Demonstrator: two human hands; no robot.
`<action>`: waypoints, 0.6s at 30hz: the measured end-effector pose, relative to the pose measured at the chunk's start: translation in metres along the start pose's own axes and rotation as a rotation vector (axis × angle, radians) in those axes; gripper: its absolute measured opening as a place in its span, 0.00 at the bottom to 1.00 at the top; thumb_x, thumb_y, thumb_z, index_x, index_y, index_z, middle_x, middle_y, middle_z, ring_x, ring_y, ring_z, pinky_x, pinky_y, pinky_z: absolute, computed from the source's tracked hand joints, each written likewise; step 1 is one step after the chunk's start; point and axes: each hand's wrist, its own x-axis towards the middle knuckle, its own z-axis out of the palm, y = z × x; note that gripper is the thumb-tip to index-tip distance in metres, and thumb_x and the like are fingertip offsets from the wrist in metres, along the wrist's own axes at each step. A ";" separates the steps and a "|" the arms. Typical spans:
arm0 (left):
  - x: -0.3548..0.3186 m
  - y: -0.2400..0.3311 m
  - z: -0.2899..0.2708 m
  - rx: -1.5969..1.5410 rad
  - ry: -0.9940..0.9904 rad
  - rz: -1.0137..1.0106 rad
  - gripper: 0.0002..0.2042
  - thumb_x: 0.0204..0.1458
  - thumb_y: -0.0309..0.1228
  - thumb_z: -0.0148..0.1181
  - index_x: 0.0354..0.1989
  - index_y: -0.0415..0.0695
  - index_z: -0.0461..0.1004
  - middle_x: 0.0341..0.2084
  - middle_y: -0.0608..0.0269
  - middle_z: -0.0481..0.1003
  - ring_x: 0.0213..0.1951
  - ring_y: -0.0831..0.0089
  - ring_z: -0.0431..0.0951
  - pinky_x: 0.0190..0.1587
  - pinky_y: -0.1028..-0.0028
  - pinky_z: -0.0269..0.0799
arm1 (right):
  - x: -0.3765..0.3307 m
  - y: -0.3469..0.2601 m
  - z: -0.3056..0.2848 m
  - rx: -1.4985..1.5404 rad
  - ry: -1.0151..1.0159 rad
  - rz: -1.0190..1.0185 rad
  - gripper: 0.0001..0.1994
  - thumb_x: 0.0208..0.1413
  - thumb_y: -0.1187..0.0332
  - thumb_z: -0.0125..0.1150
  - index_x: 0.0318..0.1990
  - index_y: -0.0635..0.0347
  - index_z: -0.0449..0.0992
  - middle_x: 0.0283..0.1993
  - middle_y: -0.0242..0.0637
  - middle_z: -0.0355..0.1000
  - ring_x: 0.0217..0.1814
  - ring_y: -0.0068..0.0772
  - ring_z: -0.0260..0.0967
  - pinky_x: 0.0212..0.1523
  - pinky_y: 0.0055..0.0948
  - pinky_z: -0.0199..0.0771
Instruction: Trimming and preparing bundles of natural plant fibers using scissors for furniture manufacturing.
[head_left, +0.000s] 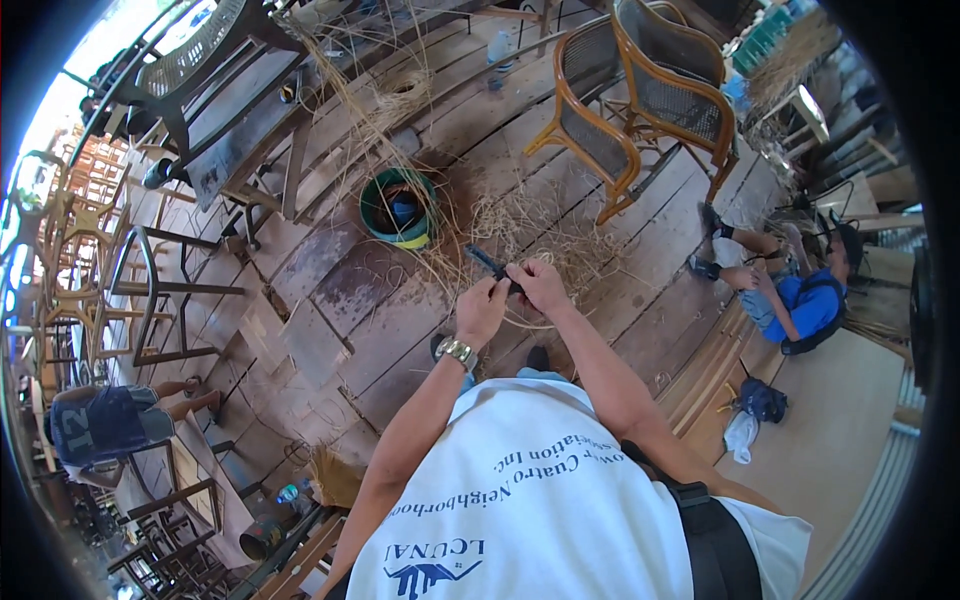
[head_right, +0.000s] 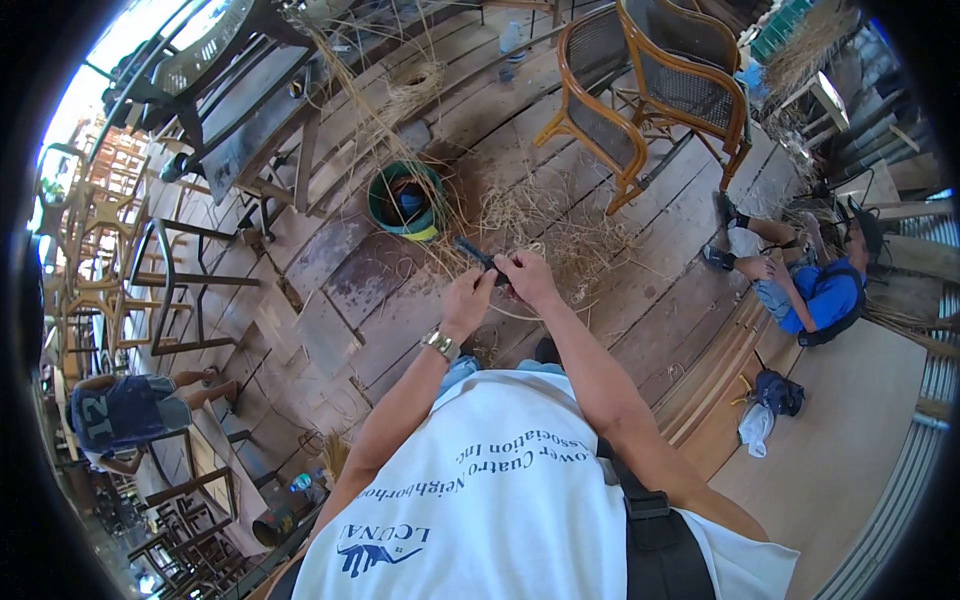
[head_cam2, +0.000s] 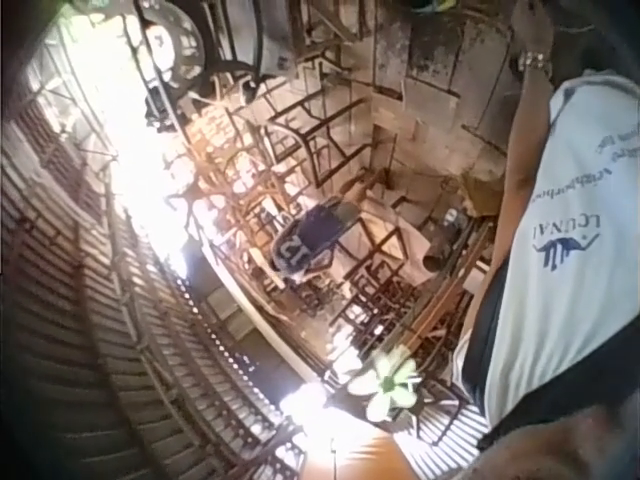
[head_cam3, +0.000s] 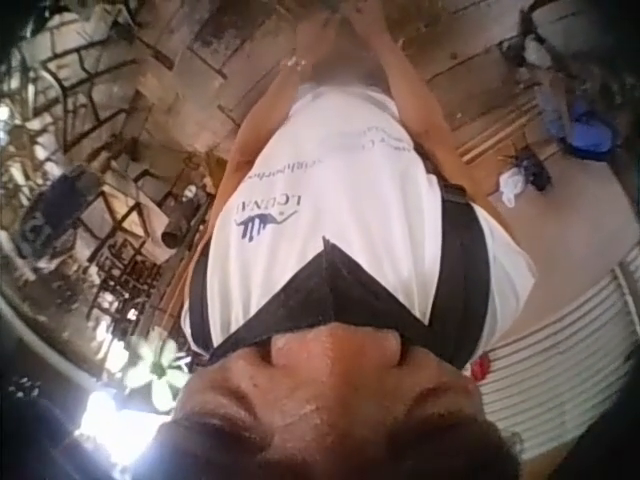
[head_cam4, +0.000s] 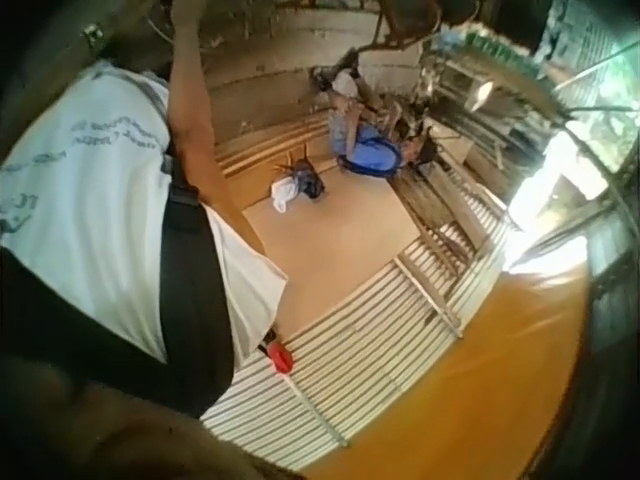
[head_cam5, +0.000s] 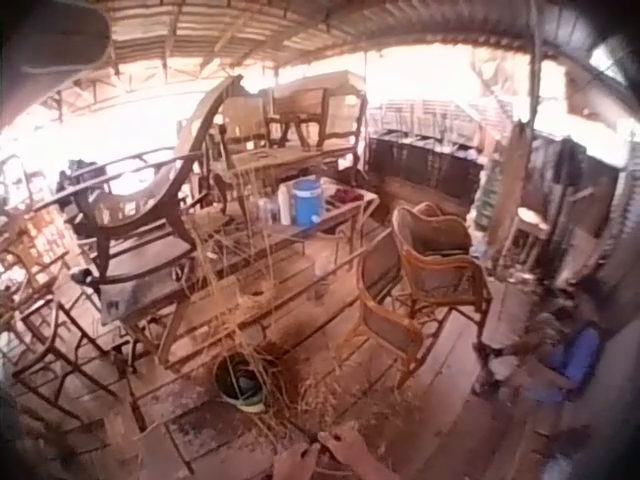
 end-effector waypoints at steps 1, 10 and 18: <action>-0.004 0.009 -0.009 -0.004 -0.010 0.012 0.17 0.57 0.42 0.56 0.26 0.38 0.72 0.19 0.49 0.70 0.21 0.58 0.69 0.26 0.61 0.63 | -0.004 -0.006 -0.005 0.007 0.015 0.010 0.14 0.58 0.57 0.61 0.27 0.56 0.72 0.16 0.29 0.66 0.10 0.18 0.59 0.09 0.20 0.55; -0.201 -0.060 -0.223 0.020 -0.250 -0.278 0.14 0.57 0.39 0.58 0.27 0.39 0.77 0.18 0.57 0.74 0.20 0.65 0.69 0.25 0.69 0.64 | 0.007 -0.046 -0.173 0.075 0.297 0.051 0.15 0.59 0.55 0.60 0.29 0.57 0.71 0.14 0.30 0.64 0.09 0.17 0.55 0.08 0.20 0.50; -0.122 -0.071 -0.145 0.284 -0.141 -0.189 0.30 0.56 0.48 0.56 0.57 0.33 0.66 0.53 0.39 0.70 0.56 0.47 0.70 0.58 0.59 0.65 | -0.005 -0.008 -0.060 0.052 0.100 0.011 0.16 0.59 0.55 0.60 0.26 0.56 0.71 0.14 0.31 0.65 0.09 0.17 0.55 0.08 0.20 0.51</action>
